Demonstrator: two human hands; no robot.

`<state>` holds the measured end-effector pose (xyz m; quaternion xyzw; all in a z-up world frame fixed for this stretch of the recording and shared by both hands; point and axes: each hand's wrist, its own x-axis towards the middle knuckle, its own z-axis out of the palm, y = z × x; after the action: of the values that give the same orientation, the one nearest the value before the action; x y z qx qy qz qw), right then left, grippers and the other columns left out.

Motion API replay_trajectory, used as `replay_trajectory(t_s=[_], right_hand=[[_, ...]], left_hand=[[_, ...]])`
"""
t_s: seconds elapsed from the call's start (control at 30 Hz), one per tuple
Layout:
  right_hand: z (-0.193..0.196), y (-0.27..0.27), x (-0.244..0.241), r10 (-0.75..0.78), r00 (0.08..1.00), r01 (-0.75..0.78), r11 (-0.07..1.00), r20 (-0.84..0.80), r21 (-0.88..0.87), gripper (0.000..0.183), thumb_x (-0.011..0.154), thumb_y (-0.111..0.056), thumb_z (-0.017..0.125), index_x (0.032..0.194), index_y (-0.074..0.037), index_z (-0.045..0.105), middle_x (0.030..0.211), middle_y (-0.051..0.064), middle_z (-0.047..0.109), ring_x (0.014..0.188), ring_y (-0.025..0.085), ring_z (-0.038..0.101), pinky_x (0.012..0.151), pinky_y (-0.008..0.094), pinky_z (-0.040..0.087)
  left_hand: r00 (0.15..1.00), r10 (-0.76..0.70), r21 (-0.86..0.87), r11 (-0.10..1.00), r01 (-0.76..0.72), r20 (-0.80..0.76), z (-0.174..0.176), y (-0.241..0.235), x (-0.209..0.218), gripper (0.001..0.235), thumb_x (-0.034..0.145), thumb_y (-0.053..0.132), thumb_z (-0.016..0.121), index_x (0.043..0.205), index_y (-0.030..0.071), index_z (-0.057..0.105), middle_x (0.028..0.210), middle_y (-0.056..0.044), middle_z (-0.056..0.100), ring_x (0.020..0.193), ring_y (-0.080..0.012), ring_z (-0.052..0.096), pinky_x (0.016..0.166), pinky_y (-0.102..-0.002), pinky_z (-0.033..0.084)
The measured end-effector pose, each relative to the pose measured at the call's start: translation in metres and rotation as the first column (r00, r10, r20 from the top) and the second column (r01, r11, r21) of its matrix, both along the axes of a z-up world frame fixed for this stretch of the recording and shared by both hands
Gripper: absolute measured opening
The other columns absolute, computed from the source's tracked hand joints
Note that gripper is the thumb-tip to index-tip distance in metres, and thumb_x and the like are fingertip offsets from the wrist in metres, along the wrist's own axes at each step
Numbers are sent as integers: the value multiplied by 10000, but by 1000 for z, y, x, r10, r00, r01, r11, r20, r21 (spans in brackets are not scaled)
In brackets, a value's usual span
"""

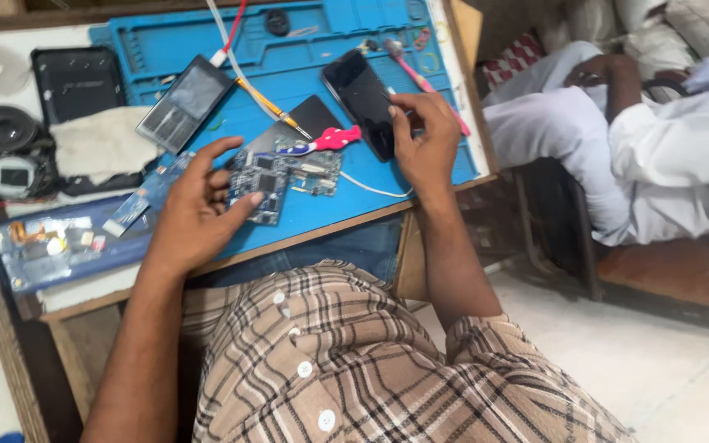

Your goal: The person holds a small circuit board and uses a pen-like tool to touch and adjust components on it. They repeatedly rotate the board and probe different areas while seated at a cluttered workbench.

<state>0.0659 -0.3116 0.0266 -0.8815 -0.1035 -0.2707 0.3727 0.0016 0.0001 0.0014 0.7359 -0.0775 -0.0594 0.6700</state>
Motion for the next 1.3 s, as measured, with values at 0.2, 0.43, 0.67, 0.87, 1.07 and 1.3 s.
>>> replay_trajectory(t_s=[0.2,0.43,0.67,0.87,1.07,1.3], right_hand=[[6,-7,63,148,989,-147,972,-8,-185,152,912,-25,751,1056,-74,745,987,99,693,821,221,707,724,320,566],[9,30,119,103,988,-143,894,-116,-425,94,860,-117,714,944,-127,754,960,111,696,951,356,651,807,483,508],[9,37,123,16,962,-135,896,-273,-424,130,850,-144,677,954,-134,756,966,115,697,967,349,662,830,488,513],[29,47,103,77,977,-157,891,-199,-426,148,897,-162,685,1010,-148,779,967,106,699,961,340,667,826,472,519],[8,34,31,370,907,-420,838,-203,-348,164,895,-151,745,1052,-106,752,1064,93,711,1000,307,676,870,411,543],[18,43,5,539,822,-564,729,-184,-388,273,869,-183,817,1109,-77,742,1120,97,705,991,311,661,856,408,539]], left_hand=[[997,-2,-172,985,-11,-72,-28,9,5,581,883,12,746,1409,-28,503,1025,-45,747,875,-42,688,714,-185,553],[995,4,-218,976,-26,-102,-41,6,8,509,876,20,755,1338,-46,552,1095,-84,716,966,-88,670,783,-230,570],[999,10,-88,996,-13,-36,-34,9,13,449,883,98,719,1290,-25,573,1174,-116,712,1109,-142,660,899,-289,547],[995,97,-2,995,-97,25,-15,10,10,449,904,154,680,1315,14,567,1183,-151,709,1133,-229,666,941,-360,528],[966,131,154,974,-168,225,-20,13,2,518,917,135,729,1413,41,617,1274,-172,696,1199,-211,641,1006,-358,490],[987,125,105,985,-135,102,2,11,-2,550,841,135,792,1329,64,547,1082,-96,718,828,-141,644,642,-264,488]])
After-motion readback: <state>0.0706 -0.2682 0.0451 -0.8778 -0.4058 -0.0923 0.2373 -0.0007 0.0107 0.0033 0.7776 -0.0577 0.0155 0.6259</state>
